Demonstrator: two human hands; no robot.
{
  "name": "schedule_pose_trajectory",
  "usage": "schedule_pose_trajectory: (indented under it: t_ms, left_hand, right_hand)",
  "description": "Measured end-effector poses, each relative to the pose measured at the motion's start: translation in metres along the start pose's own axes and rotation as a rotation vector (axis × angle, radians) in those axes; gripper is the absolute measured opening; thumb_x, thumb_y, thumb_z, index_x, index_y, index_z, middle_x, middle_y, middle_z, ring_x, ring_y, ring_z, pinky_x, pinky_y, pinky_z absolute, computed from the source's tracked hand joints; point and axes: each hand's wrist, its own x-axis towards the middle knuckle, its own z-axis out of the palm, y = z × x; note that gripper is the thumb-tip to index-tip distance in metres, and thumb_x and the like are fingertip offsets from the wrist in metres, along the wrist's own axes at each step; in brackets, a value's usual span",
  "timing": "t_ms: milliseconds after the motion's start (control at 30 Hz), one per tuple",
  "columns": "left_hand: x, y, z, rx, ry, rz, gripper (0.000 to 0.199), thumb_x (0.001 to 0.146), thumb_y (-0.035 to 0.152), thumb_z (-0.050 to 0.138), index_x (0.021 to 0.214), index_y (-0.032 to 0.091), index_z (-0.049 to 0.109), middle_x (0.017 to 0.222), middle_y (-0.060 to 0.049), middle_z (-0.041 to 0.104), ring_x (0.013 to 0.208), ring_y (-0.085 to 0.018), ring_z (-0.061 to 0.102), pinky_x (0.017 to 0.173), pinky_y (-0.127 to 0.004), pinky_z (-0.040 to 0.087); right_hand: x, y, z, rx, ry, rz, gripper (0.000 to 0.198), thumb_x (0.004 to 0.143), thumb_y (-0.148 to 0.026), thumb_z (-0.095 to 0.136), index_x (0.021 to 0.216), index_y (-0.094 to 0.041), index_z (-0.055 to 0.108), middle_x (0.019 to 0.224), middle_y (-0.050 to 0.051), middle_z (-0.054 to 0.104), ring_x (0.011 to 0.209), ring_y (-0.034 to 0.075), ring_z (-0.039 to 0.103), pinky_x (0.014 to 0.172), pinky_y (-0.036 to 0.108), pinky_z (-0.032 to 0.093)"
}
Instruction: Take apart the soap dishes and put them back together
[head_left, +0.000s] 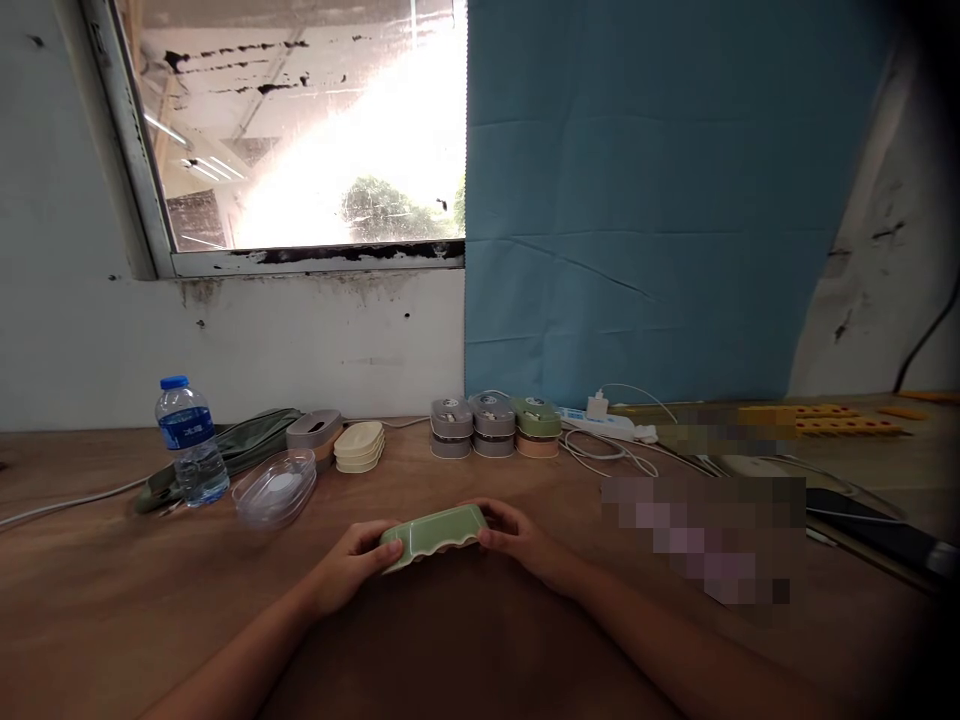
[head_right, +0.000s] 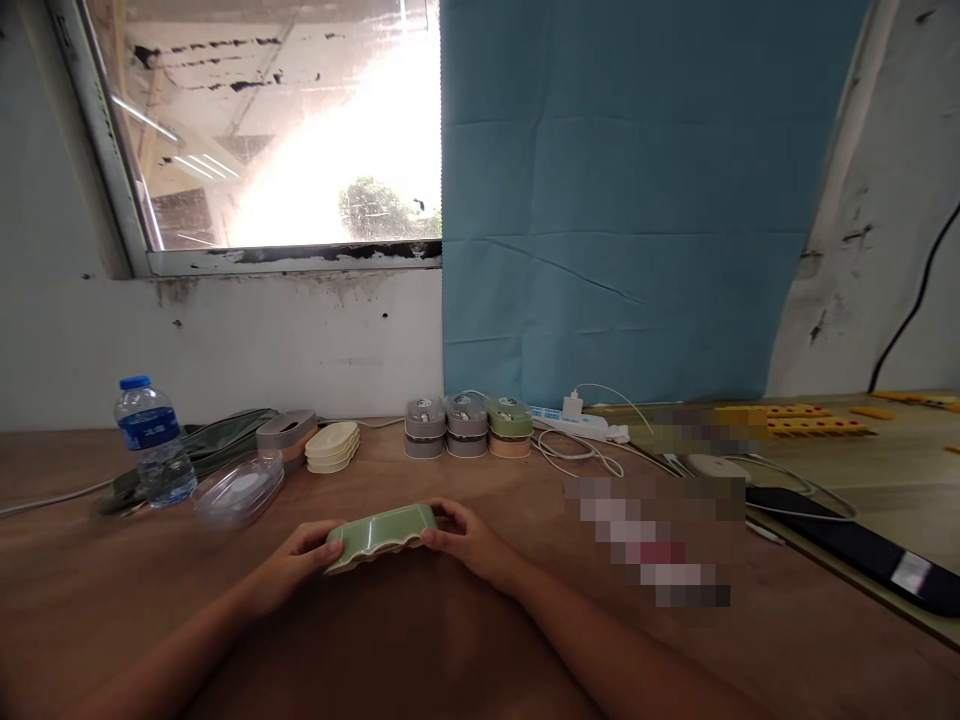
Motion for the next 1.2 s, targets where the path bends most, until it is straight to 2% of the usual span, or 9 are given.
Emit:
schedule_pose_trajectory:
  t_ms: [433,800,933,1100,1200]
  left_hand:
    - [-0.002,0.002,-0.001,0.26,0.006,0.02,0.041,0.078,0.05,0.046,0.089,0.014,0.062,0.081,-0.002,0.058,0.076,-0.016,0.049,0.068,-0.021,0.038]
    - [-0.003,0.0,-0.002,0.272,0.031,-0.002,0.043,0.077,0.049,0.048,0.099,0.015,0.062,0.09,-0.005,0.061,0.085,-0.019,0.051,0.074,-0.025,0.039]
    - [-0.003,-0.001,-0.002,0.22,-0.017,0.038,0.044,0.078,0.048,0.048,0.1,0.012,0.062,0.086,-0.005,0.061,0.081,-0.019,0.053,0.072,-0.025,0.041]
    - [-0.003,-0.003,-0.003,0.215,-0.008,0.058,0.043,0.077,0.046,0.05,0.101,0.013,0.061,0.089,-0.005,0.062,0.083,-0.019,0.053,0.073,-0.025,0.041]
    - [-0.003,-0.002,-0.003,0.19,-0.013,0.06,0.043,0.078,0.046,0.049,0.101,0.012,0.062,0.088,-0.006,0.062,0.084,-0.02,0.053,0.074,-0.026,0.042]
  right_hand:
    - [-0.002,-0.002,-0.003,0.024,-0.052,0.014,0.05,0.057,-0.036,0.074,0.1,-0.02,0.055,0.098,0.004,0.059,0.093,0.02,0.055,0.083,0.035,0.042]
    - [-0.003,0.001,-0.003,-0.007,-0.048,-0.012,0.052,0.053,-0.037,0.076,0.097,-0.021,0.053,0.098,0.004,0.057,0.089,0.019,0.055,0.075,0.031,0.046]
    - [-0.002,0.005,-0.005,-0.009,-0.06,-0.005,0.053,0.052,-0.036,0.077,0.096,-0.021,0.053,0.103,0.004,0.055,0.088,0.018,0.055,0.071,0.029,0.046]
    - [-0.001,0.008,-0.007,0.001,-0.113,-0.01,0.052,0.053,-0.032,0.077,0.098,-0.021,0.053,0.104,0.004,0.053,0.092,0.019,0.054,0.074,0.029,0.046]
    - [-0.002,0.008,-0.008,0.005,-0.169,0.0,0.064,0.049,-0.029,0.079,0.104,-0.022,0.049,0.104,0.004,0.053,0.097,0.02,0.053,0.082,0.032,0.044]
